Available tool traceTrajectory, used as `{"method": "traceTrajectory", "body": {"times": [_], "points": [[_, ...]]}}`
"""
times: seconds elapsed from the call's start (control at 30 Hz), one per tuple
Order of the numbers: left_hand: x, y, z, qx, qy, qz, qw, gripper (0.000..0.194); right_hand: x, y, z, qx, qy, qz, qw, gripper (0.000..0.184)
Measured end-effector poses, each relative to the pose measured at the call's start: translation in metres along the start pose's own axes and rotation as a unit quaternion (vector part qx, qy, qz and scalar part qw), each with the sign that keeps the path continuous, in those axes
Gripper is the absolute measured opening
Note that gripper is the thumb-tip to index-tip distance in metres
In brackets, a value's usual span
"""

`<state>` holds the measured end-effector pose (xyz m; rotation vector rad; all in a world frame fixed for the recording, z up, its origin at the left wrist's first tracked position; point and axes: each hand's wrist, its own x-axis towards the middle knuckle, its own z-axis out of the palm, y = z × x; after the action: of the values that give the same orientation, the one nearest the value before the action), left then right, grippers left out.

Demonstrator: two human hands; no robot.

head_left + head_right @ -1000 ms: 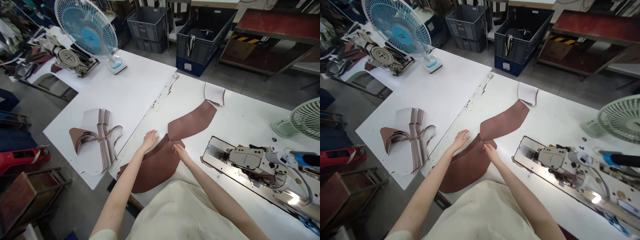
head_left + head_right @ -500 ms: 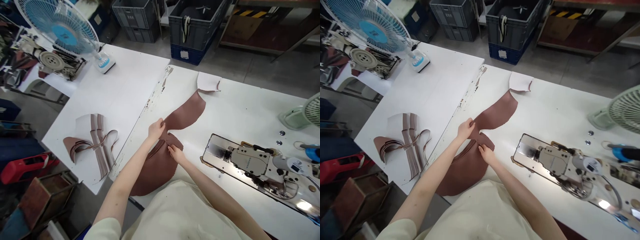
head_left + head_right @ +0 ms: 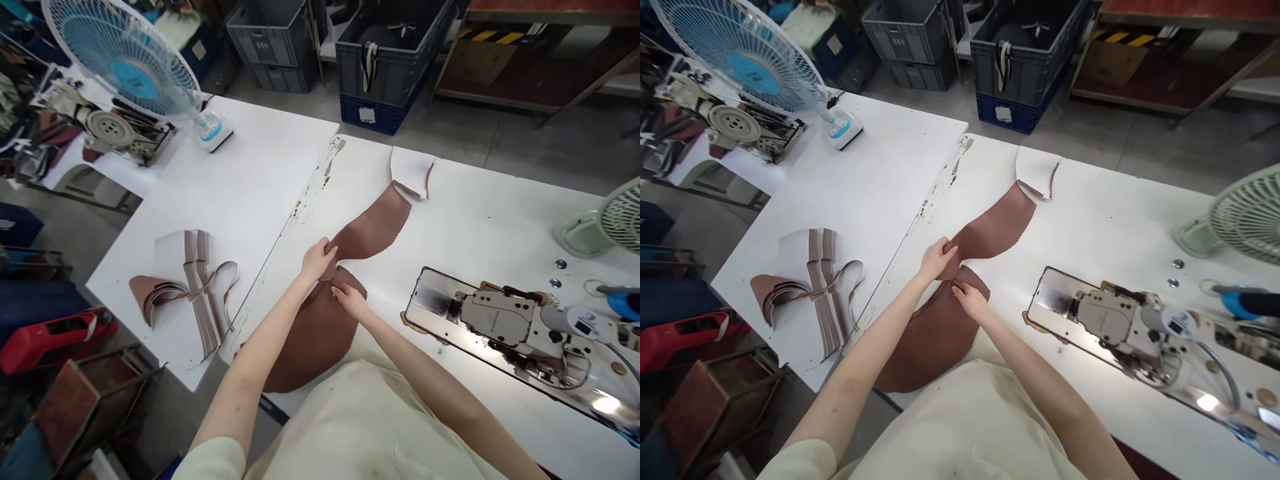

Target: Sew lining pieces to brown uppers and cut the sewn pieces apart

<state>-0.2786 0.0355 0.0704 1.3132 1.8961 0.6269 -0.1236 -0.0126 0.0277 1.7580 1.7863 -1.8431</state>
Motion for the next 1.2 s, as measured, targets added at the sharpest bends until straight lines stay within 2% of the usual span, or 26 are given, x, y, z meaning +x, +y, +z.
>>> {"method": "traceTrajectory", "body": {"times": [0.13, 0.37, 0.5, 0.67, 0.77, 0.97, 1.2], "points": [[0.000, -0.001, 0.004, -0.007, -0.003, 0.001, 1.000, 0.026, 0.001, -0.008, 0.003, 0.002, 0.002, 0.008, 1.000, 0.033], [0.004, -0.003, 0.005, -0.010, 0.008, -0.019, 1.000, 0.028, -0.012, 0.000, 0.007, -0.004, 0.044, -0.011, 0.999, 0.034], [0.000, 0.002, 0.009, -0.024, 0.000, -0.026, 0.999, 0.027, -0.007, -0.007, 0.009, -0.039, 0.042, -0.020, 0.998, 0.027], [-0.006, 0.013, 0.019, -0.046, -0.025, -0.035, 0.998, 0.027, 0.001, -0.015, 0.013, -0.052, 0.037, -0.012, 0.998, 0.029], [-0.004, 0.013, 0.022, -0.058, -0.016, -0.029, 0.998, 0.028, 0.001, -0.012, 0.015, -0.058, 0.045, -0.009, 0.997, 0.028], [0.011, 0.000, 0.013, -0.034, 0.032, -0.039, 0.998, 0.029, 0.000, -0.001, 0.020, -0.047, 0.076, -0.038, 0.995, 0.034], [0.015, -0.002, 0.009, -0.017, 0.039, -0.055, 0.998, 0.028, 0.000, 0.003, 0.024, -0.058, 0.098, -0.045, 0.993, 0.031]]}}
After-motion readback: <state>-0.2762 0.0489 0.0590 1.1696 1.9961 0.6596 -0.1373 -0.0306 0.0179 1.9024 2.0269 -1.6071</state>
